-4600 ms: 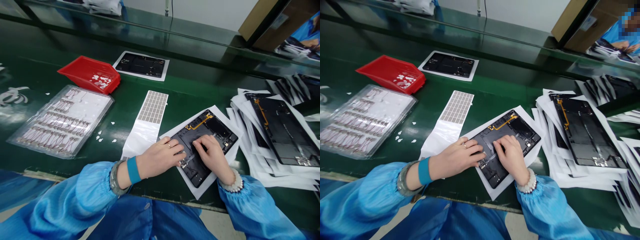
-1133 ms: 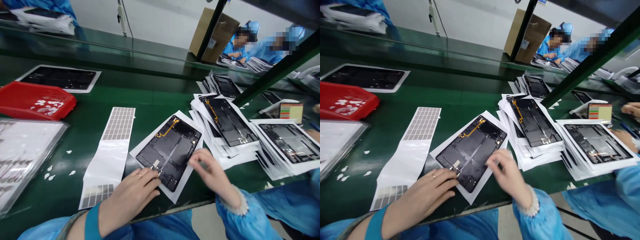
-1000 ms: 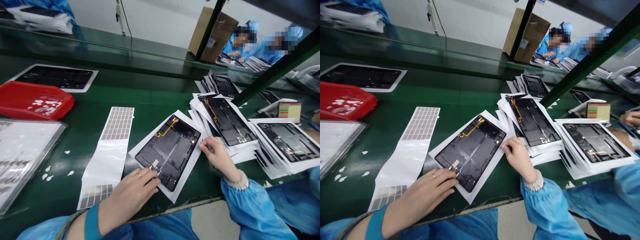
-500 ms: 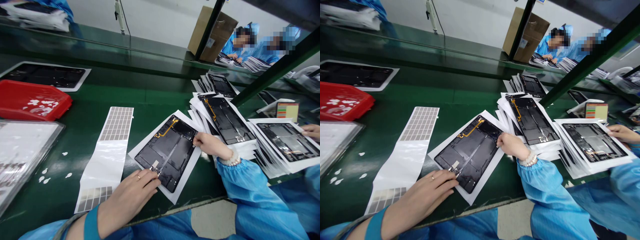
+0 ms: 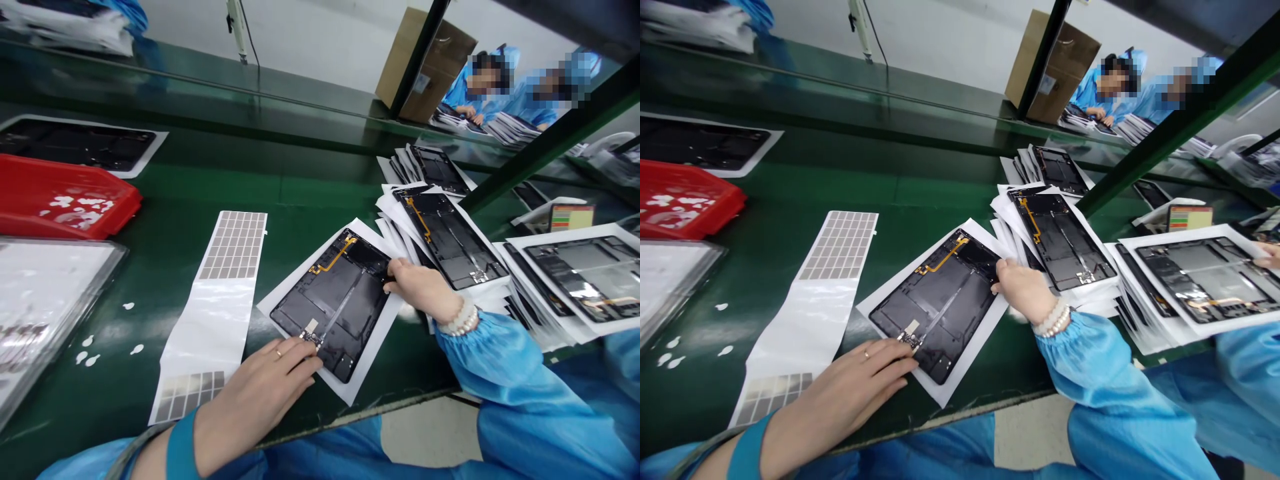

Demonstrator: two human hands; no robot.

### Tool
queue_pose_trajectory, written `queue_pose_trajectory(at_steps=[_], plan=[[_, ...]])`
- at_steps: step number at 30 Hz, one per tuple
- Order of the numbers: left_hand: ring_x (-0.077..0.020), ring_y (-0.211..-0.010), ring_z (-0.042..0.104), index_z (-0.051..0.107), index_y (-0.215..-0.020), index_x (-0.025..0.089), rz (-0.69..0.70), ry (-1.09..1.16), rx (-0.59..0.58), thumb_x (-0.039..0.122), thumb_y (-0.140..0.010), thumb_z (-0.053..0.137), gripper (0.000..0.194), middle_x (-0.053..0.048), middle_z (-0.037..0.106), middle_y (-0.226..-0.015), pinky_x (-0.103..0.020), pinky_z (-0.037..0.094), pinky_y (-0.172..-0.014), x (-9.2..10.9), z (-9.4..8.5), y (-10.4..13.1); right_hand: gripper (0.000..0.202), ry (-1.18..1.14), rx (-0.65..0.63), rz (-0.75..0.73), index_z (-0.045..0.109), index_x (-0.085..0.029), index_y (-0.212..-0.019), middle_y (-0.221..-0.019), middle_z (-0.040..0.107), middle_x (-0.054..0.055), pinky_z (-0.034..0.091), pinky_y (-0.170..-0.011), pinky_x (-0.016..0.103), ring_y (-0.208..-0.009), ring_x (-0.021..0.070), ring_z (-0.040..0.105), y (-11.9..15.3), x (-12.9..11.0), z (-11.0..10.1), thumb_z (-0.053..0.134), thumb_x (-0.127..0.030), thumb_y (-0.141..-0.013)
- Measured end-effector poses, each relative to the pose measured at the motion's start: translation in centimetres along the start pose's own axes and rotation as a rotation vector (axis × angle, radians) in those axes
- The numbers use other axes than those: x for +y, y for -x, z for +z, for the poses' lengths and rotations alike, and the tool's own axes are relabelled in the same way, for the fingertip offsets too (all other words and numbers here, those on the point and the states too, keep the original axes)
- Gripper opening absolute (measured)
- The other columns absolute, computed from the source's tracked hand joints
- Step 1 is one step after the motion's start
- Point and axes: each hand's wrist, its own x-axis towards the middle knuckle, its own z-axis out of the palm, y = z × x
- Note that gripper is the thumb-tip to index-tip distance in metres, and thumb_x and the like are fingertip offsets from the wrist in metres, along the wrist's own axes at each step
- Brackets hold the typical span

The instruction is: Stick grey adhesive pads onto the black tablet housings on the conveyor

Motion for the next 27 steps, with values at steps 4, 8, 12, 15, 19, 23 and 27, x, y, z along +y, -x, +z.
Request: queue_pose_trajectory(at_steps=[4, 8, 12, 15, 19, 23, 27], plan=[[-0.0196, -0.092, 0.061, 0.06, -0.102, 0.019, 0.021, -0.024, 0.009, 0.012, -0.094, 0.036, 0.026, -0.006, 0.064, -0.102, -0.034, 0.051, -0.081, 0.1, 0.0, 0.0, 0.032, -0.007, 0.175, 0.069, 0.052, -0.015, -0.121, -0.116, 0.06, 0.016, 0.042, -0.08, 0.031, -0.104, 0.0244, 0.058, -2.5, -0.3, -0.9, 0.034, -0.026, -0.096], [-0.0187, -0.09, 0.062, 0.06, -0.1, 0.018, 0.028, -0.066, 0.03, 0.009, -0.093, 0.036, 0.027, -0.005, 0.065, -0.101, -0.034, 0.051, -0.082, 0.3, 0.3, 0.5, 0.035, -0.018, 0.188, 0.06, 0.055, -0.007, -0.118, -0.114, 0.06, 0.023, 0.038, -0.088, 0.035, -0.111, 0.0283, 0.054, -5.6, -1.4, -1.1, 0.034, -0.022, -0.095], [-0.0186, -0.094, 0.061, 0.058, -0.105, 0.018, 0.032, -0.071, 0.044, 0.008, -0.091, 0.04, 0.025, -0.005, 0.065, -0.104, -0.033, 0.051, -0.085, 0.2, 1.0, 1.2, 0.024, -0.058, 0.125, 0.041, 0.065, -0.013, -0.1, -0.098, 0.068, 0.015, 0.041, -0.078, 0.031, -0.095, 0.0241, 0.063, -7.5, -1.8, -1.0, 0.047, -0.027, -0.091], [-0.0188, -0.093, 0.061, 0.057, -0.105, 0.019, 0.032, -0.071, 0.014, 0.009, -0.088, 0.045, 0.022, -0.004, 0.065, -0.103, -0.032, 0.051, -0.085, 0.1, 1.4, 1.5, 0.019, -0.067, 0.123, 0.04, 0.065, -0.014, -0.092, -0.093, 0.069, 0.014, 0.041, -0.074, 0.028, -0.091, 0.0225, 0.064, -7.7, -2.0, -1.2, 0.048, -0.022, -0.089], [-0.0214, -0.1, 0.06, 0.053, -0.116, 0.02, -0.022, -0.117, 0.022, 0.013, -0.085, 0.052, 0.032, -0.006, 0.06, -0.118, -0.033, 0.051, -0.086, 0.4, 1.2, 1.6, 0.024, -0.062, 0.218, 0.088, 0.059, -0.012, -0.103, -0.087, 0.068, 0.015, 0.04, -0.067, 0.029, -0.081, 0.0239, 0.065, -6.9, -2.1, -3.8, 0.039, -0.021, -0.092], [-0.0221, -0.103, 0.058, 0.054, -0.113, 0.019, -0.056, -0.138, 0.053, 0.019, -0.08, 0.064, 0.034, -0.005, 0.058, -0.122, -0.031, 0.051, -0.086, 0.6, 1.3, 1.7, 0.034, -0.143, 0.572, 0.209, 0.046, -0.013, -0.12, -0.093, 0.066, 0.018, 0.04, -0.068, 0.035, -0.083, 0.0294, 0.063, -8.2, -1.6, -10.3, 0.027, -0.029, -0.096], [-0.0206, -0.098, 0.058, 0.058, -0.094, 0.017, 0.005, -0.126, 0.107, 0.026, -0.078, 0.07, 0.022, -0.003, 0.064, -0.105, -0.028, 0.05, -0.085, 0.0, 2.0, 1.7, 0.036, -0.303, 0.713, 0.366, 0.041, -0.011, -0.126, -0.113, 0.061, 0.021, 0.042, -0.076, 0.034, -0.1, 0.0279, 0.059, -14.3, -2.0, -16.6, 0.023, -0.024, -0.097]])
